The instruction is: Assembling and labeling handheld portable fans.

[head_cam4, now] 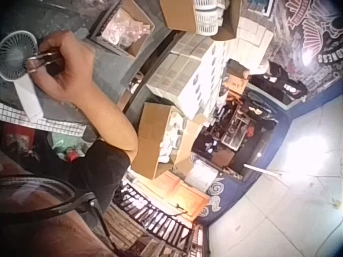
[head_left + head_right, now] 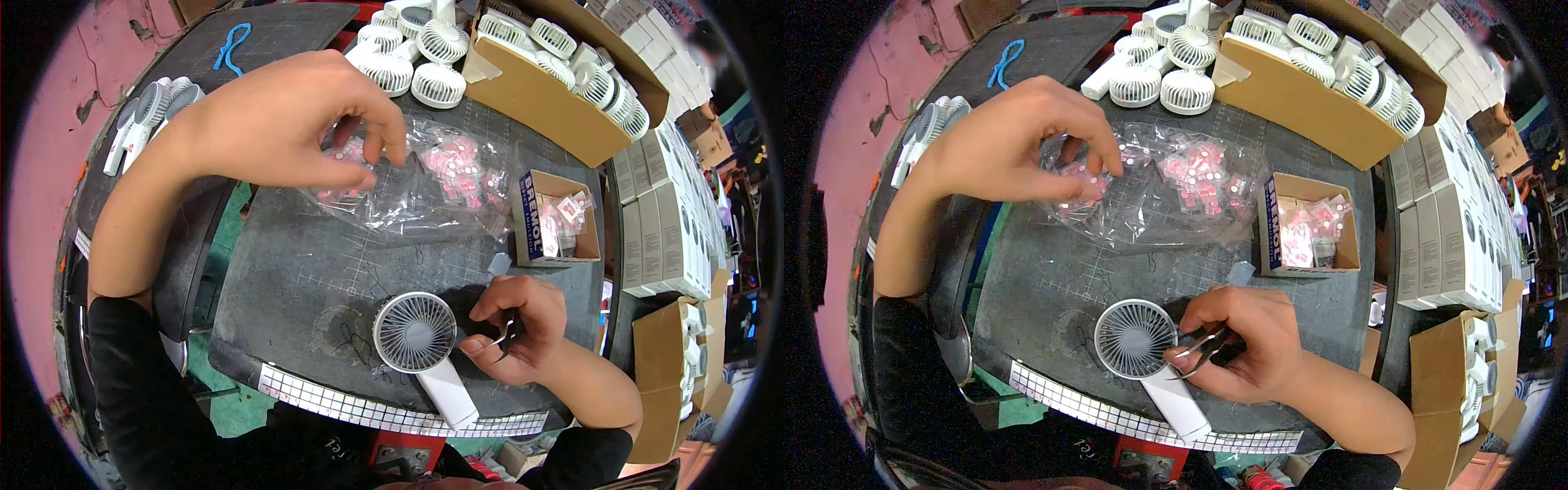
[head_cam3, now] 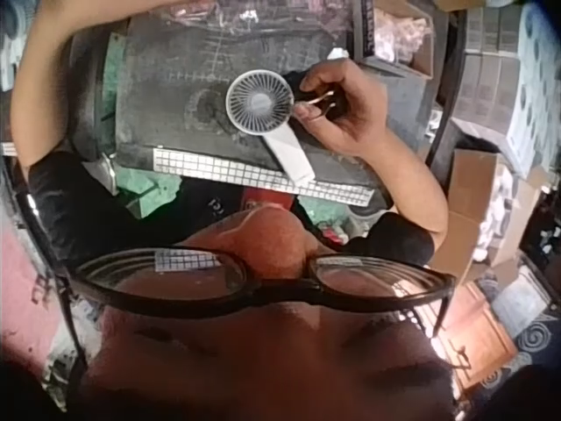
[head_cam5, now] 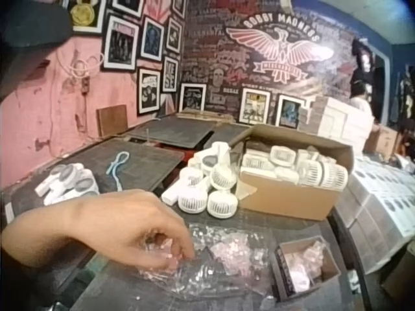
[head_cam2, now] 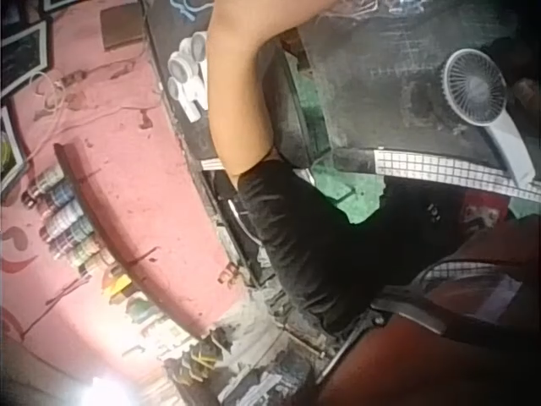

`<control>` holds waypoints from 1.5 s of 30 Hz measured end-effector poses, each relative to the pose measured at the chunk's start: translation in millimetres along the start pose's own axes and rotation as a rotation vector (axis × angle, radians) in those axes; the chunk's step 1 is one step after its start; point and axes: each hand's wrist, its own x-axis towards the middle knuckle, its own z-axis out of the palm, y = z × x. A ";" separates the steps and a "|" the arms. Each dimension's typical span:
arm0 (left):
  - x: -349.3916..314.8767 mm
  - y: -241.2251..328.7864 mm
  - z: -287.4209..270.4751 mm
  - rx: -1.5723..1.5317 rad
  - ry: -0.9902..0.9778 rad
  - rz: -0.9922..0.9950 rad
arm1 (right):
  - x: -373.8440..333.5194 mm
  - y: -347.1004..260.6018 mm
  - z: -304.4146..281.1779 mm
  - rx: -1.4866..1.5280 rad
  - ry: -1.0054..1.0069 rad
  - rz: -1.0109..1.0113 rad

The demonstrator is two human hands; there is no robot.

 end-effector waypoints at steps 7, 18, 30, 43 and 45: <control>-2.7 -10.6 14.4 0.305 0.036 0.135 | 3.7 -2.7 0.4 -0.019 0.012 0.038; 3.4 -9.8 19.4 0.306 -0.133 -0.054 | 0.6 0.1 0.2 -0.038 -0.029 0.016; -1.5 -25.3 7.8 -0.123 -0.049 -0.167 | 3.6 -3.5 3.5 -0.051 -0.020 0.061; -9.1 -26.0 4.6 -0.131 0.159 -0.071 | 75.9 -39.2 -25.7 -0.524 0.006 0.058; -11.2 -25.7 6.0 -0.155 0.202 -0.037 | 97.8 -35.2 -22.8 -0.516 0.016 0.124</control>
